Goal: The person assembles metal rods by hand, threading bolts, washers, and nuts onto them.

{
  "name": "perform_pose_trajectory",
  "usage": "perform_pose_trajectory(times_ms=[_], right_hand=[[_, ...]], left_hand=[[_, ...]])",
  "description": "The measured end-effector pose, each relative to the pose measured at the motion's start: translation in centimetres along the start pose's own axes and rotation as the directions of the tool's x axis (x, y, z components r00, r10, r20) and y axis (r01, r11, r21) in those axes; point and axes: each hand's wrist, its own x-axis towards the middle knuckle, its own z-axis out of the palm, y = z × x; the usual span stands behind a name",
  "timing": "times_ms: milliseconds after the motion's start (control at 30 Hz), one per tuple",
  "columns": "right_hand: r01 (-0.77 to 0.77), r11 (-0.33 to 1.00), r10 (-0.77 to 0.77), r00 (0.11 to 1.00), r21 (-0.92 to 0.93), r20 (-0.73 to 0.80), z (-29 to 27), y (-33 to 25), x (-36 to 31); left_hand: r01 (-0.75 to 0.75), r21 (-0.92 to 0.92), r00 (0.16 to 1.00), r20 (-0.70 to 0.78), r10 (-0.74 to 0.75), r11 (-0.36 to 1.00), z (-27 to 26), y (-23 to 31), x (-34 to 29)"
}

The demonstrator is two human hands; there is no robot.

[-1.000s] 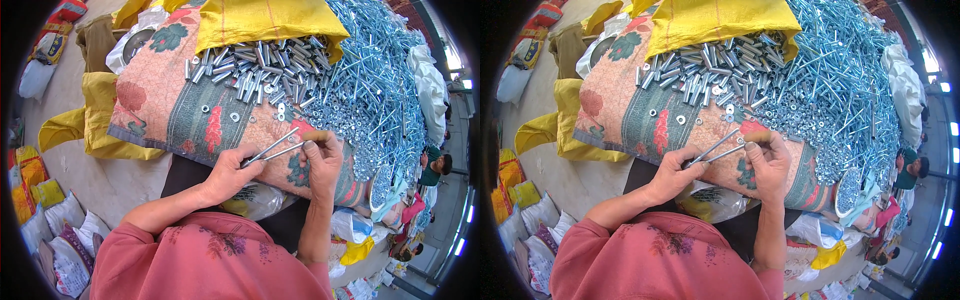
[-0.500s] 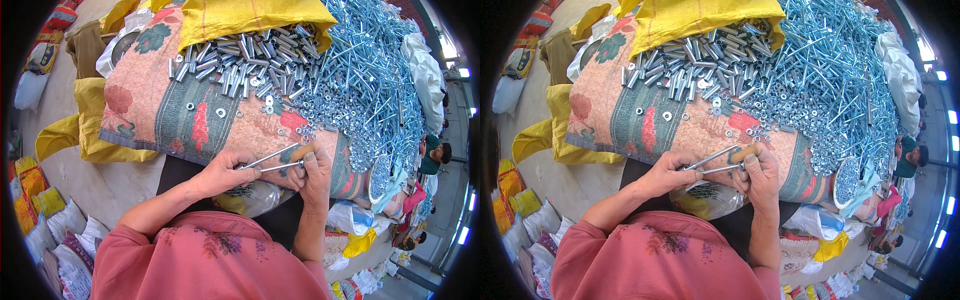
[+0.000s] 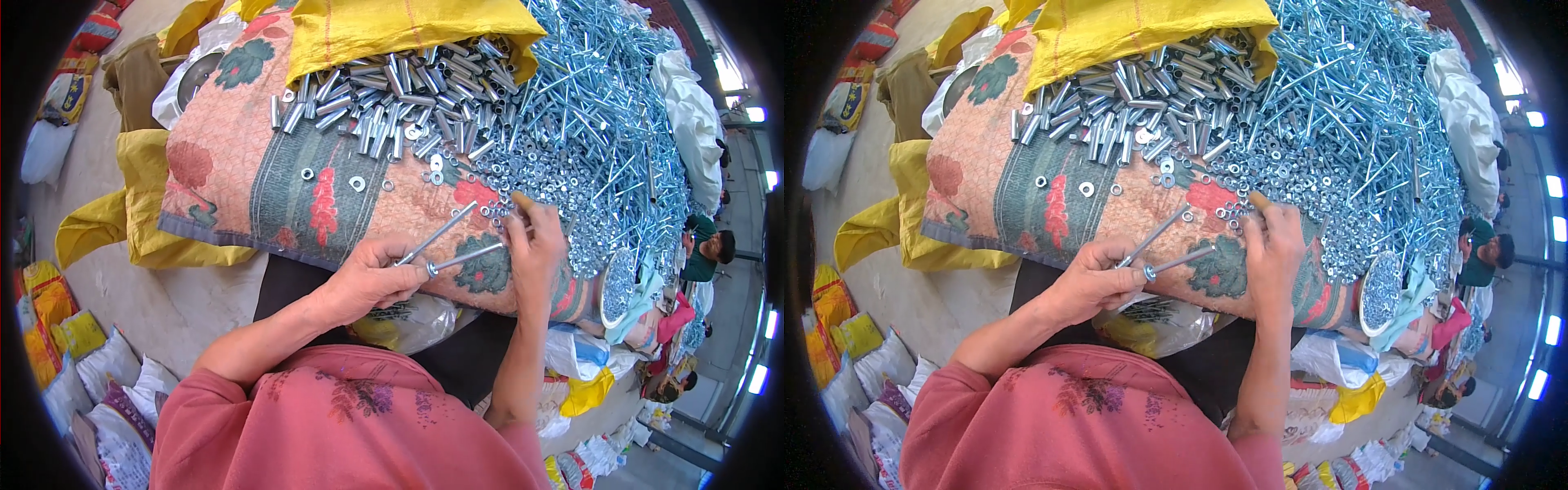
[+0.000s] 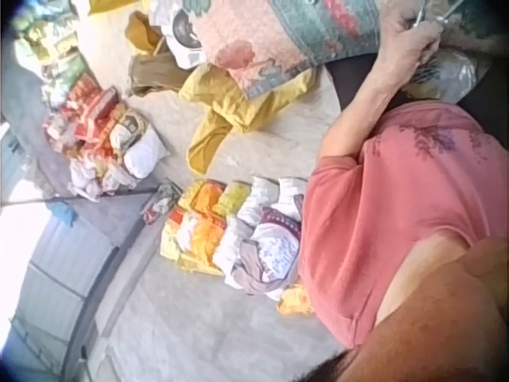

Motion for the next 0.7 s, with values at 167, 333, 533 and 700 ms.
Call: perform_pose_trajectory(times_ms=[167, 333, 533, 700], right_hand=[[0.274, 0.921, -0.287, 0.958, -0.279, -0.007, 0.7, 3.2, 1.2], [0.039, 0.996, -0.041, 0.999, -0.082, -0.019, 0.1, 2.2, 0.6], [-0.341, 0.617, 0.111, 0.93, 0.71, 0.35, -1.2, -1.6, -2.6], [-0.273, 0.65, 0.085, 0.953, 0.709, 0.289, -1.1, -2.1, -3.6]], left_hand=[[0.018, 0.079, 0.999, -0.042, -0.014, 0.997, 0.3, -0.1, -0.2], [0.014, 0.09, 0.996, -0.093, -0.006, 0.996, 0.1, 0.3, -0.3], [-0.002, 0.258, 0.997, -0.072, 0.021, 0.966, 0.4, 0.1, 0.1], [0.116, 0.149, 0.993, -0.032, -0.113, 0.982, 0.0, 0.4, -0.2]])
